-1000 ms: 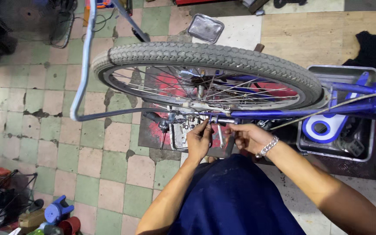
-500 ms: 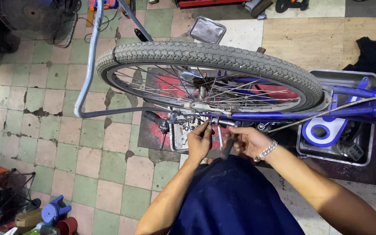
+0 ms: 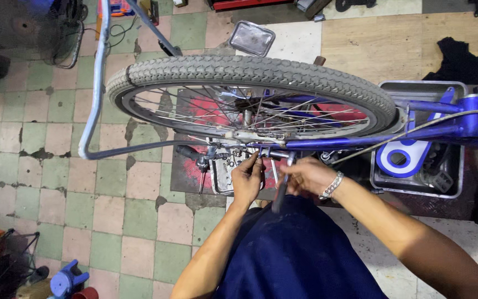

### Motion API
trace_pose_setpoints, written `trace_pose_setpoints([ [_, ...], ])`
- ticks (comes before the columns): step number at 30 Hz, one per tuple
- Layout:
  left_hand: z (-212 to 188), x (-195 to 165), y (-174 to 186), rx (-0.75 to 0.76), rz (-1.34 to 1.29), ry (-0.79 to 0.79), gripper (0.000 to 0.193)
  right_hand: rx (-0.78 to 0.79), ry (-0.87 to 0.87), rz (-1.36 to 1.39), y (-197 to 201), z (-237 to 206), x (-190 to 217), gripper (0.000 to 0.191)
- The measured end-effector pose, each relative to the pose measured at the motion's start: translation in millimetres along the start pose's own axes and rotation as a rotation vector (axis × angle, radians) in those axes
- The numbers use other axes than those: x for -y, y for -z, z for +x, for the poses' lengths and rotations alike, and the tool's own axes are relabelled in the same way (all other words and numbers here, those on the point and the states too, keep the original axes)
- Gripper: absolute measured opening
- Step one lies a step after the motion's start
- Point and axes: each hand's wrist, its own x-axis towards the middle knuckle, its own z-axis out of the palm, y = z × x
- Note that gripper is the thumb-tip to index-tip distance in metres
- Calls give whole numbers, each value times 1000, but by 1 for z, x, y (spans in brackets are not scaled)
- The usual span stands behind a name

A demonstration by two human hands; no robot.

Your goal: The person is repairing the rear wheel hub of a bicycle that is mounted upside down on a workbench. They use various hand tools, including wrenches and a power drill, to adjust and tighten components on the wheel's axle and brake assembly.

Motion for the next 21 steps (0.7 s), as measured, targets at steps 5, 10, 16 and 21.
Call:
trace_pose_setpoints([
  [5,-1,7,0,-2,32,-24,35,-82,134,-258,0,-1,-3,29],
  [10,-1,7,0,0,63,-140,34,-732,754,-1363,-5,0,-1,19],
  [16,-3,3,0,6,73,5,36,62,0,79,-6,-5,1,34],
  [21,-1,9,-2,-6,69,-40,36,-44,33,-132,-4,-4,3,28],
])
